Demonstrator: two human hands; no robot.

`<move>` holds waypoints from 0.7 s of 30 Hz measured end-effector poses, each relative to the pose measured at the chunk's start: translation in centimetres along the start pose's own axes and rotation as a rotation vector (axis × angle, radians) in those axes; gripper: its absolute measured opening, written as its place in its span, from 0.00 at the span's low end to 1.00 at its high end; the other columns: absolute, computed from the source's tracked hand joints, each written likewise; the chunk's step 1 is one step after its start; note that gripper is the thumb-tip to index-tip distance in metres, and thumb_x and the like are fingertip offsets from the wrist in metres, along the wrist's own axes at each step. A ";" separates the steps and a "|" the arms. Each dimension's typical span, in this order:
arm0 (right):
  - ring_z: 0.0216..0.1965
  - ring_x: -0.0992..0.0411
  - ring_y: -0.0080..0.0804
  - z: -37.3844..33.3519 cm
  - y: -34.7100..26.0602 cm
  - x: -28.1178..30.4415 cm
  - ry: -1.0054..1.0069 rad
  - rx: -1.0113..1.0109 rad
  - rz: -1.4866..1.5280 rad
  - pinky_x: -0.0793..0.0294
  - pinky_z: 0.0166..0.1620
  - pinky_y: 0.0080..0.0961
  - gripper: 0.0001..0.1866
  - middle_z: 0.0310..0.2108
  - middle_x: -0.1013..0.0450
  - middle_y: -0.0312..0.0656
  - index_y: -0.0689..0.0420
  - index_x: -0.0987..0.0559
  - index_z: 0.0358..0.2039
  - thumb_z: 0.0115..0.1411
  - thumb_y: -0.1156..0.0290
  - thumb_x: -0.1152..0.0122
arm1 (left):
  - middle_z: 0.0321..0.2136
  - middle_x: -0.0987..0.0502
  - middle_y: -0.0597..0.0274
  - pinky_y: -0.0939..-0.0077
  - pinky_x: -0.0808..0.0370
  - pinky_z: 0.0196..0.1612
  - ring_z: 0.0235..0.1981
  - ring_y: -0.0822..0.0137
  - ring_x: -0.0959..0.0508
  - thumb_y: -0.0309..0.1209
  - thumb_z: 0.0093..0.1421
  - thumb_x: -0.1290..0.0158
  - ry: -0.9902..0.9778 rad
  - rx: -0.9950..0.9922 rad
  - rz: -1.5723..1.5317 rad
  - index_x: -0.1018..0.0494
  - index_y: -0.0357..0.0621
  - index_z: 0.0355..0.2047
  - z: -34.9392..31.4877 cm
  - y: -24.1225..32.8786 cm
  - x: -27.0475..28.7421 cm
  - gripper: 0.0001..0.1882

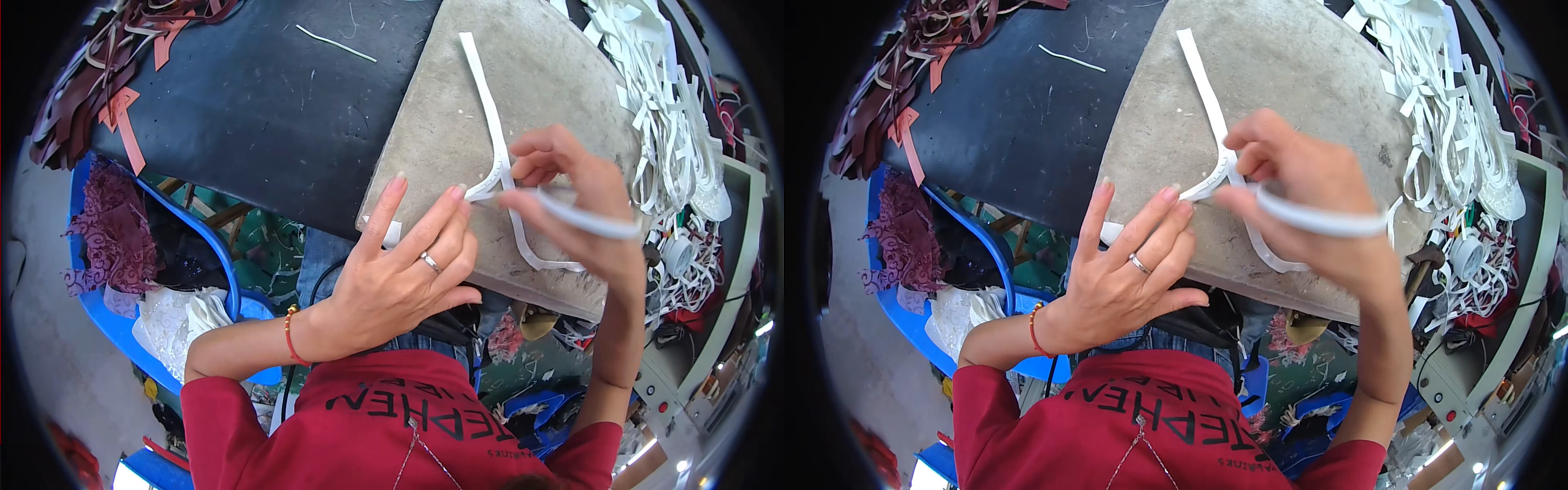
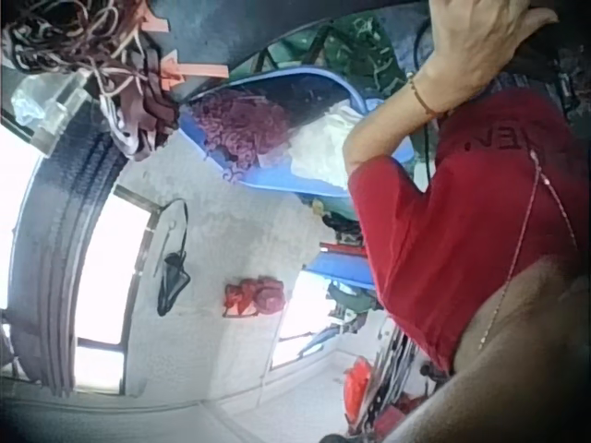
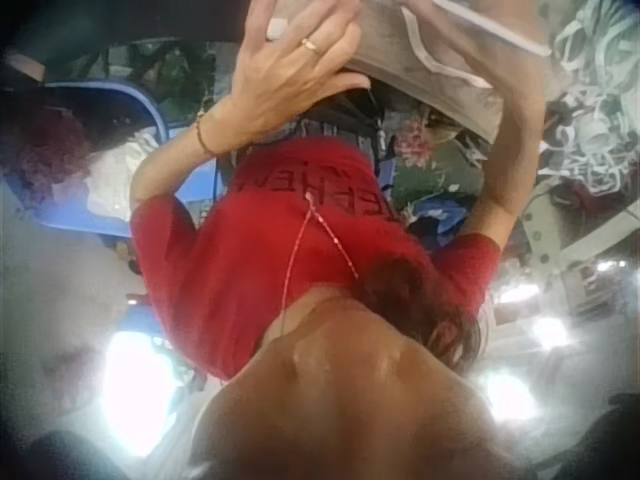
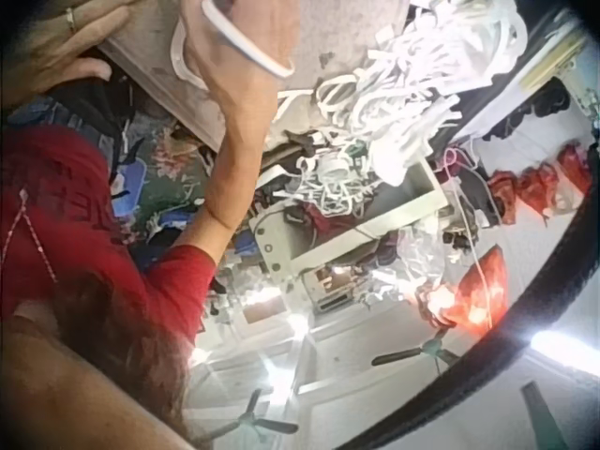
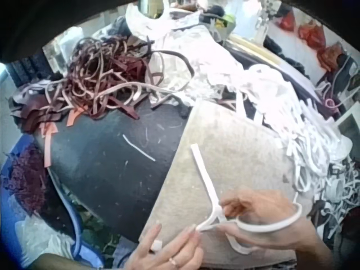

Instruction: The recorder is applying white adhesive tape to the edges of leather shoe component patterns at a workbench.

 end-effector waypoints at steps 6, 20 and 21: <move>0.26 0.26 0.39 0.6 1.2 0.0 0.008 0.061 -0.129 0.29 0.30 0.30 0.05 0.24 0.26 0.42 0.60 0.22 0.27 0.52 0.73 0.35 | 0.39 0.27 0.60 0.42 0.42 0.63 0.50 0.62 0.27 0.54 0.52 0.44 0.086 0.049 -0.017 0.25 0.40 0.46 1.9 0.2 -0.2 0.31; 0.39 0.26 0.47 -8.9 -1.0 -3.1 0.471 -0.056 -0.435 0.31 0.47 0.36 0.19 0.37 0.24 0.44 0.60 0.25 0.42 0.49 0.78 0.32 | 0.28 0.33 0.64 0.53 0.39 0.59 0.40 0.64 0.29 0.39 0.50 0.38 0.148 0.032 -0.058 0.23 0.45 0.40 4.8 -1.7 -0.2 0.19; 0.41 0.27 0.48 -9.5 -0.9 -4.6 0.420 -0.002 -0.442 0.32 0.48 0.37 0.20 0.38 0.24 0.45 0.60 0.25 0.45 0.50 0.80 0.33 | 0.29 0.32 0.64 0.55 0.38 0.58 0.40 0.63 0.29 0.37 0.52 0.39 0.116 0.017 -0.154 0.23 0.47 0.37 5.2 -2.0 -0.2 0.14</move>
Point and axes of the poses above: each hand's wrist, its own z-axis towards the middle knuckle, its own x-axis out of the back of the hand, y = z × x, the point moved 2 cm from there along z, towards the middle knuckle
